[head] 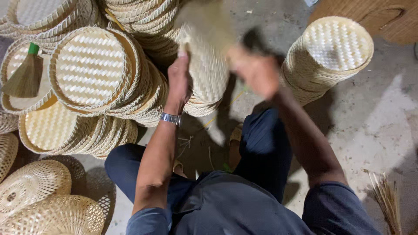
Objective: The person sits on the floor and uses a small broom to sweep the inside and outside of woven baskets. They pick up baskets from a stack, brush them thoroughly, and place them onto a separate stack.
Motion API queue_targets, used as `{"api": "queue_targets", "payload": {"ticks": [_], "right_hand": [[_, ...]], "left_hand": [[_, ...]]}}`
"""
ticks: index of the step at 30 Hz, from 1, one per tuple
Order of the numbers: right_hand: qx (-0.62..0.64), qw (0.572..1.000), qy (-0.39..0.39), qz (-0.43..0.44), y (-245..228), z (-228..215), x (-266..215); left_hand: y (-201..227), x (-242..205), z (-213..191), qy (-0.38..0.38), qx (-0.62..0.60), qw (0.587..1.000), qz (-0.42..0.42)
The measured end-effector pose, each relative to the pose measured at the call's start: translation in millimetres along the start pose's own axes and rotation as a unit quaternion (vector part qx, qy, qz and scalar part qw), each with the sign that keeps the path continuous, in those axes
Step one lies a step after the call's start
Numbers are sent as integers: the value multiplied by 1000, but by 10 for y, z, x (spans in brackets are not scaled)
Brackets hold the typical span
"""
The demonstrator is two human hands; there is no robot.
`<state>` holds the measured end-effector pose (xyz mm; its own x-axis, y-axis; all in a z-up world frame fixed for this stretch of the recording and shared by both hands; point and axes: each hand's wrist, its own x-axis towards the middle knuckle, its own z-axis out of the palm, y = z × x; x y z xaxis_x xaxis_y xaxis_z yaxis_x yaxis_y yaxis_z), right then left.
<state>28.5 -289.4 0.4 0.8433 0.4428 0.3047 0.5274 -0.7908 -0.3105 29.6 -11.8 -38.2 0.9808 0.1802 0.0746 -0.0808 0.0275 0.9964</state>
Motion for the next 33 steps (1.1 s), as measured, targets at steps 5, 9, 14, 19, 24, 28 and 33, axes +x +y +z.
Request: {"api": "queue_targets", "payload": {"ticks": [5,9,14,19,24,28,33], "right_hand": [[279,960,-2,40,-90,-154,-307],[325,924,125,158,203,-346,-238],[387,879,147,237,32,-210,-60],[304,909,158,238,23,-103,-17],[233,930,174,223,160,60,-56],[104,948,200,223,310,152,-15],[33,932,266,243,1299,302,-95]], "left_hand": [[179,197,-557,51,-175,982,49],[176,-146,-405,-49,145,981,121],[124,-595,289,-165,492,787,334],[102,-783,416,-215,629,584,467],[189,-761,363,-224,638,560,480],[246,-726,394,-225,644,555,476],[86,-599,180,-142,516,680,500]]}}
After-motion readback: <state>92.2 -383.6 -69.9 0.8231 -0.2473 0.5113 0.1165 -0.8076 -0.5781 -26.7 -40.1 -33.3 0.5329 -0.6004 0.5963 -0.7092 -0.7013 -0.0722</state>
